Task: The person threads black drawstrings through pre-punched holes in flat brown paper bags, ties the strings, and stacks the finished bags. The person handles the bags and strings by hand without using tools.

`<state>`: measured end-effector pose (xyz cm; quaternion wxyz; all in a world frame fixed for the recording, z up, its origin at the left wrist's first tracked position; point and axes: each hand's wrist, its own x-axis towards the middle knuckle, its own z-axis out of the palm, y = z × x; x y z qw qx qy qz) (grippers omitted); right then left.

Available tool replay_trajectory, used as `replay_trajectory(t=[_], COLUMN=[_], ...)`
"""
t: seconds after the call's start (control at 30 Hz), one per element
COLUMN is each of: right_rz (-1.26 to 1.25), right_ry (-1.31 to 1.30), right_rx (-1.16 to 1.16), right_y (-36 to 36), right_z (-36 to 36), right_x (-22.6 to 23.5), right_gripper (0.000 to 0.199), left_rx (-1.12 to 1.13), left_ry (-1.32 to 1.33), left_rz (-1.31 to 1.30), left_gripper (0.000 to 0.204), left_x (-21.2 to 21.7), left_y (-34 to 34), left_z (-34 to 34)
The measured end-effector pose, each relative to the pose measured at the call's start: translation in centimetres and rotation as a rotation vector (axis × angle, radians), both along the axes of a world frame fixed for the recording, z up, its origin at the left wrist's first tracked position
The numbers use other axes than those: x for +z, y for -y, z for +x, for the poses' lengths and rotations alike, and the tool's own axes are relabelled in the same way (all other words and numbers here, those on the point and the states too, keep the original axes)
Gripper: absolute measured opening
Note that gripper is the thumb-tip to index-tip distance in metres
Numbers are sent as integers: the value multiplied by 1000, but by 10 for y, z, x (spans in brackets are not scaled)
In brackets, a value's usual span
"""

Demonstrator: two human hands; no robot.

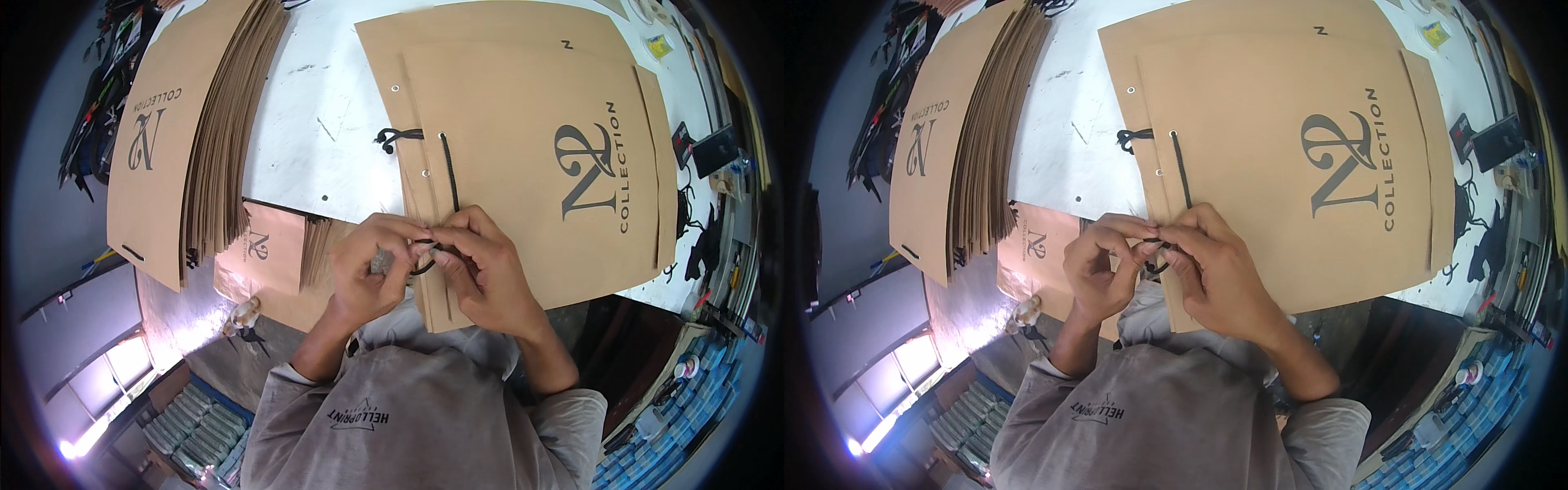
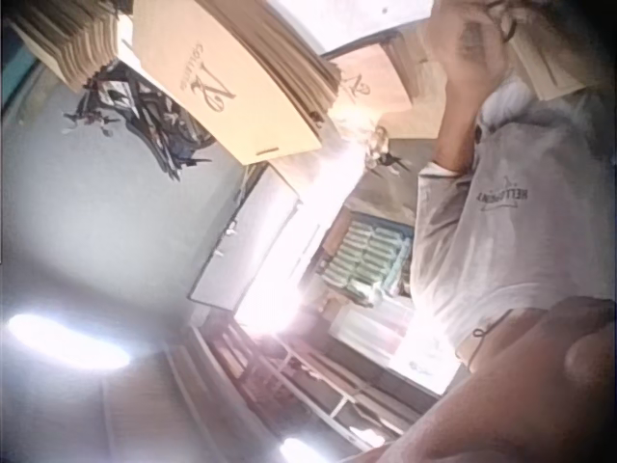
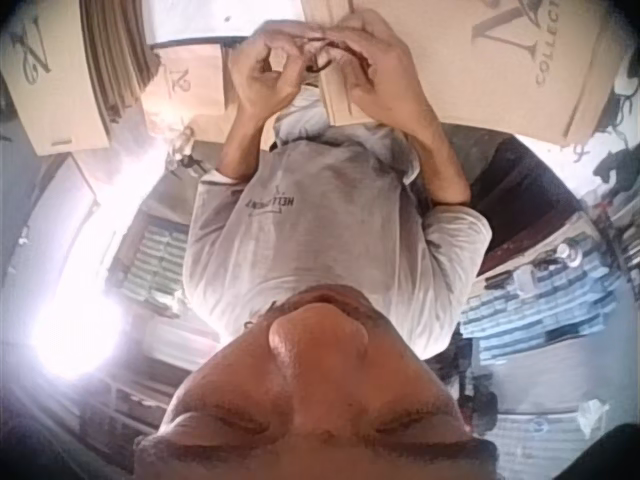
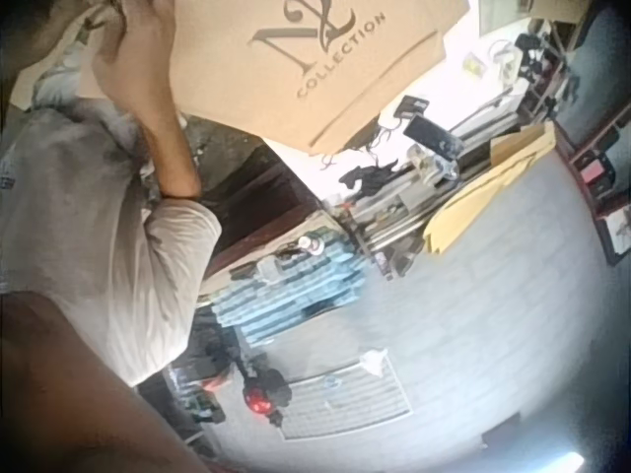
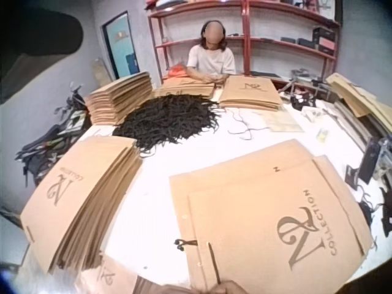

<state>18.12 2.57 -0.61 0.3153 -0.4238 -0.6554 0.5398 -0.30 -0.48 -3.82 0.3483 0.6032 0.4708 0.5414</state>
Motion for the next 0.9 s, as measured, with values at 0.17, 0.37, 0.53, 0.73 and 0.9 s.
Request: replay_trajectory(t=[0.17, 0.37, 0.53, 0.73, 0.9], right_rz=[-130, -94, -54, -236, -276], right_ry=[-109, -206, -186, -468, -545], right_rx=[-22, -61, -95, -223, -252], right_y=[-2, 0, 8, 12, 14], right_z=[7, 11, 8, 1, 2], right_x=[-8, -26, -29, -33, -37], right_gripper=[10, 9, 13, 19, 18], left_rx=[35, -100, -57, -40, -59], left_ry=[110, -82, -137, -2, -30], left_rz=[-144, -155, 4, -73, -56], left_gripper=[13, 20, 26, 27, 27], left_x=[-1, 4, 0, -13, -4], left_y=[2, -1, -5, -3, -5], left_z=[5, 1, 0, 14, 17])
